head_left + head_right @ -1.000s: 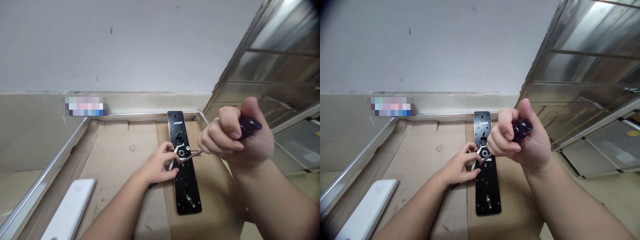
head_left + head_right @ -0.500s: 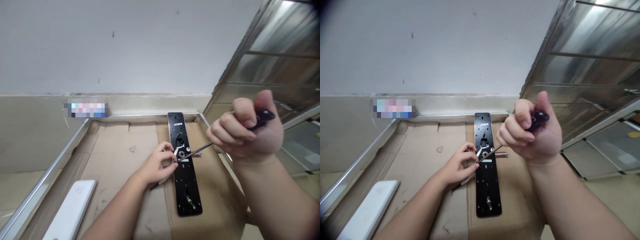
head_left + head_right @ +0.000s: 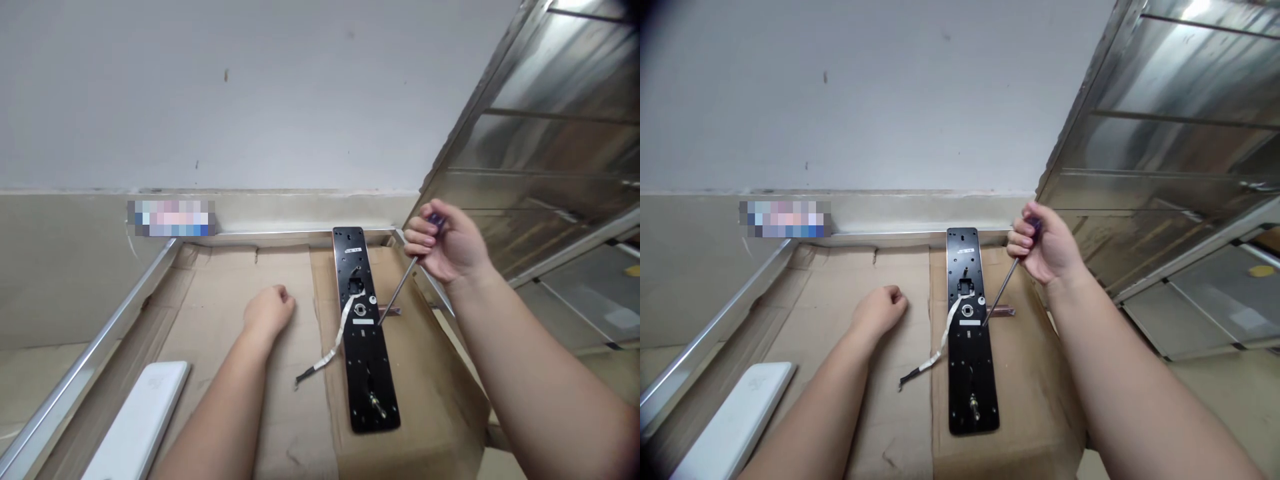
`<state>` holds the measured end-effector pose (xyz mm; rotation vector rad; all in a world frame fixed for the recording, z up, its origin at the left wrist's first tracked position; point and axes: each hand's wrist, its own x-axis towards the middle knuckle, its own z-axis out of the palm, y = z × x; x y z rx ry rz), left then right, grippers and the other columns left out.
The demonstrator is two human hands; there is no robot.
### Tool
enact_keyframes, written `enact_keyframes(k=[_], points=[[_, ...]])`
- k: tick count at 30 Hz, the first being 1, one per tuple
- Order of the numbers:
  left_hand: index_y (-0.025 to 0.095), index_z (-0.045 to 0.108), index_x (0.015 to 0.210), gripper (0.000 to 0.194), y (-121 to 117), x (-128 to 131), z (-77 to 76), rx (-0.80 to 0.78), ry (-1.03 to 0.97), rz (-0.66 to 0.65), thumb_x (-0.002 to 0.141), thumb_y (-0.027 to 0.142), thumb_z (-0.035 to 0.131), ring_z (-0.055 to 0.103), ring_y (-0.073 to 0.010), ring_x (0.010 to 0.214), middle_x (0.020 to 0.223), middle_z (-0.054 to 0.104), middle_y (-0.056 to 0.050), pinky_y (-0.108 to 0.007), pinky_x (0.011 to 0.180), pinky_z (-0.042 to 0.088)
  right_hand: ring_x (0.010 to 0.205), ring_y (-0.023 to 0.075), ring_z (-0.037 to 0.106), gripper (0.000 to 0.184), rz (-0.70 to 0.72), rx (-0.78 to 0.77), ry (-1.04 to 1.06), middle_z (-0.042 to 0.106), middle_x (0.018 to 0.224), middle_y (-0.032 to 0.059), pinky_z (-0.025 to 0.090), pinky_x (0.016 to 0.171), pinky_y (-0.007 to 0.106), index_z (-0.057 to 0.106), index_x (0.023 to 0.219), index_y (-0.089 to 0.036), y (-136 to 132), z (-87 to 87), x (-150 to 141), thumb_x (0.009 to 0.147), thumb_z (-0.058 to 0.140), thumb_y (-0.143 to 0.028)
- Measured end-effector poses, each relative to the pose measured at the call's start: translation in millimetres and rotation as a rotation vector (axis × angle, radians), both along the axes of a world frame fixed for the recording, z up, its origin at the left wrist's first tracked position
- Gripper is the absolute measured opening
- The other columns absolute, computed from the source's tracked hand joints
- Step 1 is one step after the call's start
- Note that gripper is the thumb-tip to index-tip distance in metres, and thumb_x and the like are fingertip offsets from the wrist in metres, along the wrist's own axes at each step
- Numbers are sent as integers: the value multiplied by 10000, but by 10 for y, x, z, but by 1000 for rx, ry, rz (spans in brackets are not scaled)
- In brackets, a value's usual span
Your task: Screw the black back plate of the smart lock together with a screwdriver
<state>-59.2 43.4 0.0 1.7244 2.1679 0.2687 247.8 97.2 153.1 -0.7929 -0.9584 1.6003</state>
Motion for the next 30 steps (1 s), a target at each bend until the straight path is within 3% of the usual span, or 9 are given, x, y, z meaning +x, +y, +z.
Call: enact_keyframes(k=[3, 8, 10, 12, 16, 19, 24, 27, 30], points=[[230, 627, 751, 174, 29, -47, -38, -19, 12, 36, 835, 352, 535, 668, -283, 773, 796, 714, -97, -322, 636, 408, 488, 52, 223, 377, -38, -144, -49, 304, 594, -78, 157, 431, 200, 394, 726, -205, 149, -210, -44, 718, 768, -252], [231, 579, 763, 204, 29, -74, -27, 33, -7, 65, 842, 418, 563, 641, -276, 742, 771, 682, -76, -330, 622, 395, 520, 23, 344, 273, 116, -278, -153, 409, 660, -59, 255, 440, 128, 492, 828, -168, 236, -495, -156, 771, 759, -188], [231, 558, 817, 183, 3, 4, -2, 144, -115, 31, 860, 409, 571, 620, -246, 725, 747, 648, -45, -324, 637, 399, 537, 25, 383, 237, 147, -302, -210, 435, 675, -48, 285, 449, 126, 537, 866, -147, 229, -562, -203, 778, 755, -173], [229, 546, 945, 183, -42, 154, 10, 256, -369, -68, 903, 407, 557, 608, -208, 727, 761, 621, -18, -316, 675, 430, 543, 29, 398, 245, 150, -306, -257, 461, 682, -36, 270, 435, 129, 580, 893, -127, 211, -605, -246, 750, 777, -148], [206, 435, 1290, 429, -178, 554, -33, 162, -1097, -228, 961, 461, 538, 644, -192, 948, 1058, 617, -81, -334, 815, 516, 536, 46, 387, 340, 152, -198, -506, 486, 641, -30, 226, 410, 151, 676, 970, -103, 139, -628, -325, 693, 838, -216], [240, 328, 1443, 595, -278, 773, -64, 48, -1326, -253, 950, 440, 596, 638, -159, 871, 1064, 587, -67, -309, 765, 526, 526, 65, 389, 362, 213, -81, -721, 469, 577, -40, 228, 421, 176, 700, 956, -121, 63, -595, -384, 711, 824, -356], [258, 283, 1486, 671, -320, 853, -34, -49, -1402, -215, 936, 423, 631, 589, -114, 708, 1014, 526, -37, -232, 574, 500, 539, 75, 426, 288, 245, 85, -977, 538, 618, -9, 293, 456, 209, 670, 825, -131, -12, -499, -445, 759, 760, -396], [247, 307, 1464, 655, -312, 845, -18, -95, -1378, -183, 935, 478, 616, 607, -122, 694, 979, 518, -27, -237, 548, 527, 548, 83, 441, 274, 325, 119, -1027, 561, 648, 11, 290, 452, 216, 685, 856, -129, -32, -451, -442, 791, 732, -391], [246, 315, 1425, 645, -329, 862, -17, -179, -1381, -244, 929, 541, 602, 650, -146, 675, 970, 590, -44, -245, 513, 543, 517, 80, 431, 242, 427, 133, -1044, 575, 643, 13, 284, 438, 231, 673, 849, -140, -68, -404, -438, 807, 723, -374]])
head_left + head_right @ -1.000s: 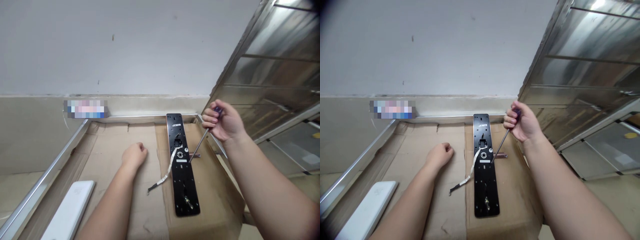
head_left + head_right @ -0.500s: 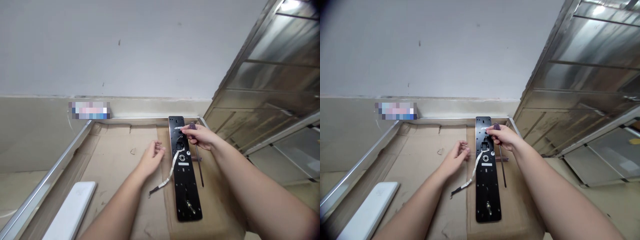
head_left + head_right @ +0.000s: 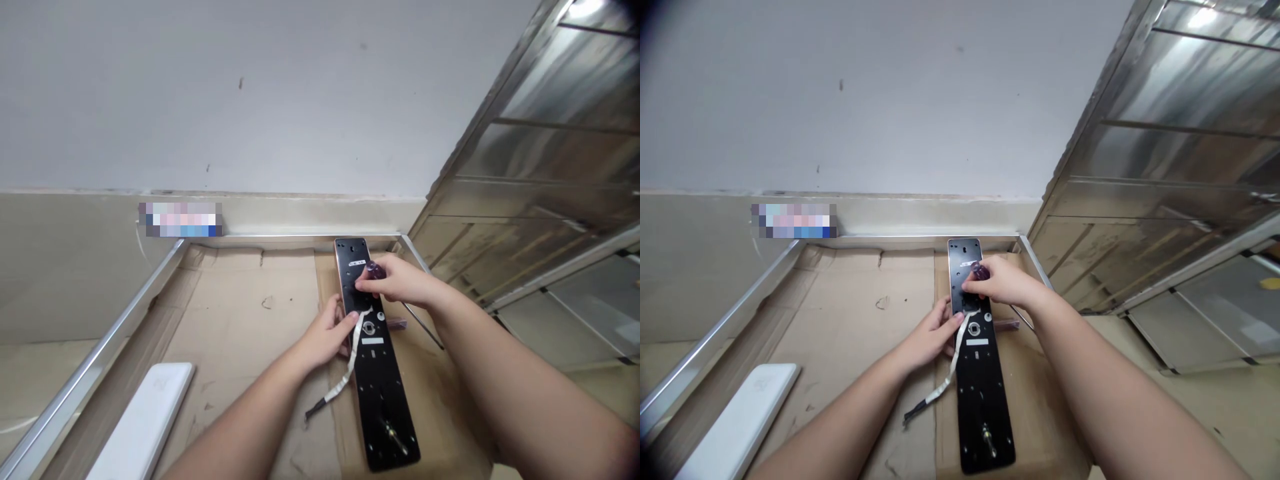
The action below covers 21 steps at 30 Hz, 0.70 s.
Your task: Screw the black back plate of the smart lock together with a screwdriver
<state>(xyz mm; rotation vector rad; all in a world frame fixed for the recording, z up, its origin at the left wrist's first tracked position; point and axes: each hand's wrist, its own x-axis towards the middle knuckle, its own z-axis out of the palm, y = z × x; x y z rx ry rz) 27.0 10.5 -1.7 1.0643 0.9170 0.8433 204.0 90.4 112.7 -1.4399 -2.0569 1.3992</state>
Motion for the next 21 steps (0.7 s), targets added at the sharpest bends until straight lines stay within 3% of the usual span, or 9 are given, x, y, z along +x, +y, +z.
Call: enact_keyframes(k=[6, 9, 14, 18, 21], points=[[266, 327, 1338, 543, -85, 49, 28, -84, -1, -83, 937, 527, 585, 686, -161, 637, 1063, 635, -79, -231, 445, 533, 554, 105, 542, 217, 129, -1, -136, 616, 653, 21, 364, 475, 233, 585, 740, -152, -76, 114, 3, 826, 678, -328], [264, 324, 1319, 508, -133, 55, 48, -118, 26, -124, 937, 474, 584, 671, -153, 594, 1043, 616, -68, -234, 424, 526, 555, 99, 536, 189, 196, -70, -170, 603, 644, 3, 394, 492, 222, 614, 770, -147, -100, 152, 22, 813, 681, -319], [274, 239, 1391, 601, -196, 56, 111, -107, 41, -198, 933, 455, 585, 691, -178, 664, 1185, 558, -119, -262, 444, 556, 556, 93, 542, 256, 292, -150, -200, 614, 699, -6, 445, 516, 222, 631, 858, -162, -132, 177, 69, 823, 705, -406], [297, 148, 1452, 699, -208, 56, 172, -117, 26, -237, 935, 474, 585, 695, -173, 683, 1172, 547, -113, -238, 455, 559, 488, 83, 466, 369, 164, -84, -24, 485, 583, -57, 325, 446, 212, 510, 853, -197, -151, 324, 189, 860, 680, -524], [288, 153, 1451, 693, -210, 57, 167, -102, 24, -254, 937, 457, 587, 683, -154, 658, 1137, 549, -102, -220, 446, 550, 472, 61, 335, 348, -43, 32, 338, 368, 556, -80, 244, 455, 217, 475, 798, -211, -189, 583, 300, 862, 717, -452]])
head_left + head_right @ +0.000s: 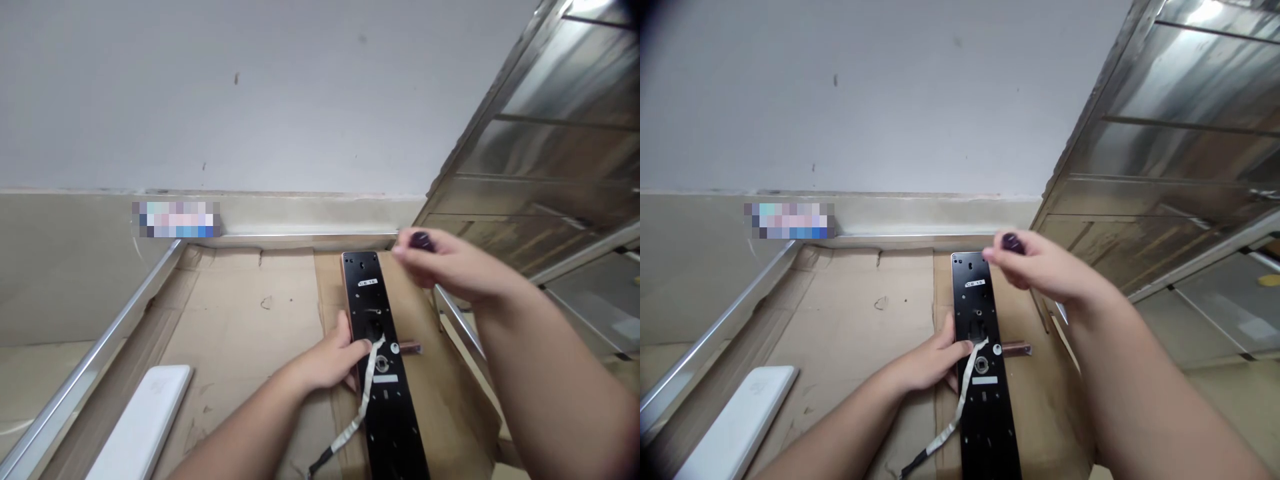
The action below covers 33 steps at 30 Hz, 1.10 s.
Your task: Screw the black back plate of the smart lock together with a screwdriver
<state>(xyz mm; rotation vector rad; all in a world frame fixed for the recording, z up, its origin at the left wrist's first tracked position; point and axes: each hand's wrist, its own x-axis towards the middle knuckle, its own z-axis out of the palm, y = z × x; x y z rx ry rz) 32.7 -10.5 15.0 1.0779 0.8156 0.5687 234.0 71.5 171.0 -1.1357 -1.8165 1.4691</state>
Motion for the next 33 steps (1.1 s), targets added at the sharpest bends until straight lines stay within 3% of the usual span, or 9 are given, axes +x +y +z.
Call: enact_keyframes(k=[3, 6, 9, 12, 15, 17, 22, 27, 33], points=[[270, 182, 1440, 652, -6, 5, -31, 25, 19, -3, 943, 428, 574, 676, -160, 655, 1121, 548, -105, -223, 431, 537, 450, 72, 271, 308, -186, 135, 416, 356, 565, -57, 175, 435, 227, 458, 769, -229, -74, 322, 19, 902, 643, -437], [262, 175, 1444, 664, -11, 6, -54, 39, 56, 14, 940, 424, 576, 681, -186, 676, 1135, 557, -120, -235, 426, 522, 506, 126, 368, 260, -277, 440, 612, 372, 611, -6, 294, 451, 261, 528, 809, -233, -160, 579, -101, 981, 398, -377], [245, 200, 1434, 648, -6, 8, -75, 33, 62, 12, 941, 431, 579, 702, -241, 772, 1142, 577, -128, -300, 503, 561, 600, 152, 482, 330, -266, 618, 621, 421, 726, 17, 444, 549, 309, 561, 919, -258, -203, 682, -297, 1002, 242, -240], [205, 307, 1381, 558, 8, 20, -98, 192, 21, 97, 953, 431, 586, 633, -319, 1127, 1267, 559, -153, -488, 903, 570, 687, 164, 542, 264, -204, 603, 613, 449, 802, 19, 526, 630, 336, 564, 964, -268, -157, 638, -466, 980, 309, -200], [179, 327, 1380, 555, 18, 38, -111, 365, -18, 191, 967, 441, 588, 423, -321, 1389, 1428, 478, -170, -520, 1188, 327, 719, 150, 558, 176, -167, 573, 614, 479, 835, 0, 544, 643, 307, 561, 946, -277, -48, 510, -539, 860, 529, -126], [178, 288, 1419, 597, 19, 44, -116, 403, -26, 207, 972, 435, 587, 383, -311, 1420, 1468, 451, -171, -519, 1209, 287, 720, 141, 580, 285, -163, 658, 569, 494, 813, -18, 554, 663, 295, 591, 990, -297, 15, 426, -531, 795, 619, -91], [181, 256, 1477, 659, 18, 30, -117, 445, -9, 193, 968, 418, 600, 382, -306, 1425, 1504, 431, -166, -526, 1210, 282, 772, 144, 655, 314, -155, 805, 394, 587, 895, -9, 606, 750, 332, 655, 1164, -303, 39, 361, -426, 869, 701, -209], [178, 261, 1481, 681, 15, 53, -96, 411, -53, 211, 953, 398, 629, 404, -323, 1418, 1501, 444, -181, -532, 1199, 306, 700, 152, 665, 362, -216, 976, 260, 648, 845, -9, 640, 646, 322, 694, 1164, -291, 54, 367, -374, 816, 787, -252], [301, -274, 1535, 1192, -5, 91, -97, 212, -195, 264, 891, 335, 728, 666, -309, 1127, 1240, 641, -156, -575, 1001, 502, 776, 142, 708, 466, -233, 1000, 217, 661, 996, -12, 650, 689, 298, 509, 1328, -362, 130, 300, -388, 909, 684, -259]])
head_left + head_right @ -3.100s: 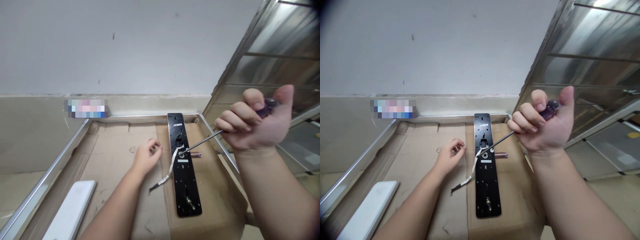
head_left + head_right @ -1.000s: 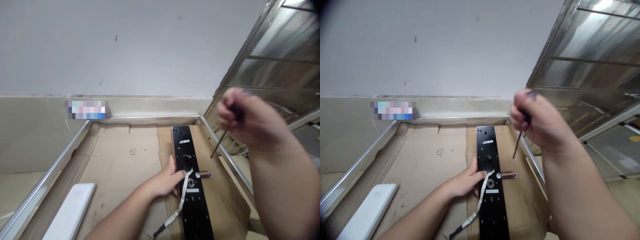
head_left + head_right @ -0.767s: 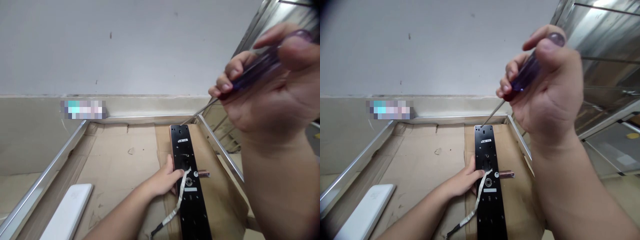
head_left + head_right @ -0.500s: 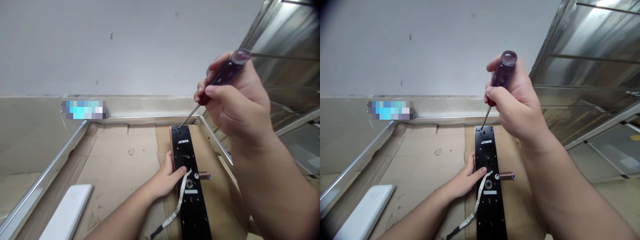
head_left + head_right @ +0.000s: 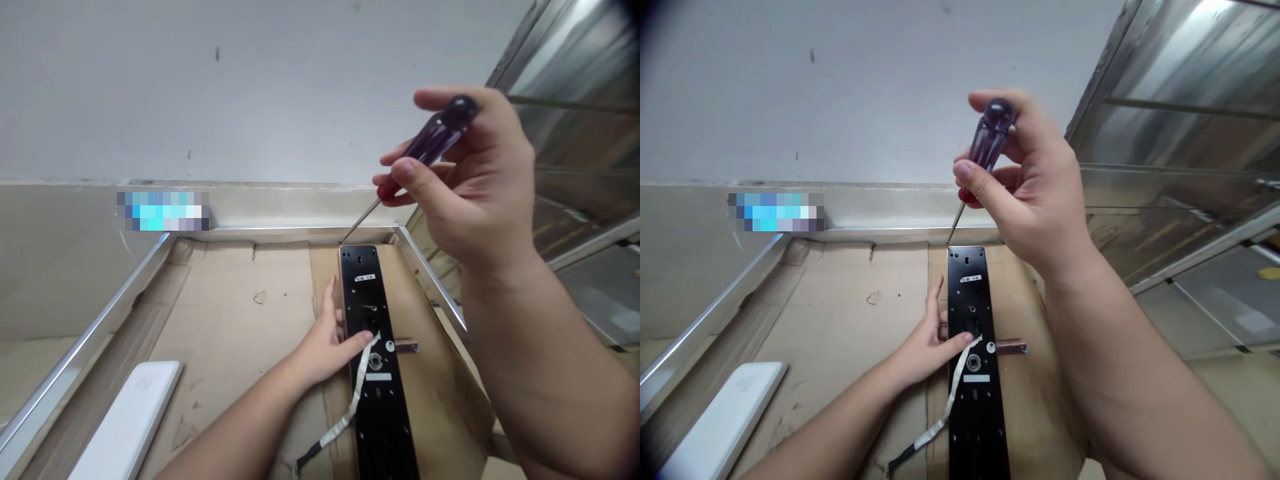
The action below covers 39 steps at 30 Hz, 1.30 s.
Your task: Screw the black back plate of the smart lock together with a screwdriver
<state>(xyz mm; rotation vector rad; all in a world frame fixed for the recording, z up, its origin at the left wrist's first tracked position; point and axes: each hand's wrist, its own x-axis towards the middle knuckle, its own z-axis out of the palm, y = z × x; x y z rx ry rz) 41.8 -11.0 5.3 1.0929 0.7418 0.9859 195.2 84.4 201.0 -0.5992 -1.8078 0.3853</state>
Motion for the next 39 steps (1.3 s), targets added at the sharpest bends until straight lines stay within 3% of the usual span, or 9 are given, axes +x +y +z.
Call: enact_keyframes(k=[3, 6, 11, 14, 19, 22, 26, 33, 39], points=[[300, -227, 1562, 1171, 8, -18, 2, 28, 5, -5, 887, 339, 729, 663, -314, 1135, 1222, 661, -150, -587, 1016, 487, 817, 130, 717, 569, -27, 59, 0, 560, 1277, -19, 646, 678, 276, 400, 1322, -435, 34, 12, 2, 878, 716, -269], [292, -183, 1579, 1130, 22, -34, 3, 97, 36, -7, 897, 343, 716, 617, -320, 1219, 1301, 634, -163, -593, 1082, 433, 852, 129, 722, 507, -72, 80, -17, 363, 1463, -28, 644, 659, 273, 412, 1215, -427, 39, 37, 13, 848, 740, -305], [322, -207, 1571, 1122, 25, -20, -24, 68, -5, -39, 911, 344, 700, 585, -330, 1273, 1416, 565, -174, -588, 1093, 433, 892, 165, 720, 518, -125, -31, -33, 445, 1330, -13, 661, 698, 322, 384, 1200, -426, 9, 34, 41, 835, 745, -360], [345, -212, 1568, 1118, 20, -4, -36, 53, -47, -44, 913, 340, 694, 544, -335, 1323, 1559, 416, -176, -581, 1130, 401, 878, 167, 716, 590, -93, -55, -35, 469, 1263, -22, 663, 732, 351, 367, 1224, -459, -4, 40, 59, 813, 772, -339], [325, -190, 1577, 1098, 22, 5, -31, 102, -62, -33, 916, 332, 687, 319, -345, 1487, 1681, 161, -136, -544, 1220, 267, 764, 87, 668, 420, -22, 66, 11, 363, 1375, -40, 652, 663, 310, 482, 1109, -395, -14, 77, 37, 821, 770, -295], [339, -211, 1566, 1093, 27, 5, -46, 92, -63, -54, 926, 322, 675, 338, -333, 1479, 1687, 145, -117, -539, 1216, 278, 715, 81, 652, 381, -1, 78, 18, 391, 1322, -21, 641, 602, 307, 489, 1083, -364, -25, 79, 6, 832, 752, -249], [348, -225, 1557, 1102, 28, 6, -66, 70, -81, -60, 925, 313, 676, 397, -331, 1447, 1678, 182, -122, -553, 1191, 325, 832, 144, 701, 474, -44, -2, 4, 453, 1314, -26, 632, 623, 304, 460, 1137, -401, -32, 65, 7, 808, 775, -270], [349, -225, 1557, 1111, 33, 9, -61, 92, -74, -57, 918, 342, 683, 355, -342, 1469, 1687, 132, -129, -556, 1204, 295, 859, 169, 709, 504, -38, -34, -9, 482, 1310, -21, 640, 650, 330, 452, 1161, -428, -6, 66, 50, 805, 780, -290], [334, -225, 1560, 1117, 39, 3, -82, 97, -75, -56, 914, 342, 687, 296, -340, 1498, 1692, 97, -131, -535, 1217, 272, 803, 141, 698, 473, -86, 50, 5, 389, 1399, -43, 638, 636, 326, 468, 1128, -423, -5, 54, 28, 798, 780, -295]])
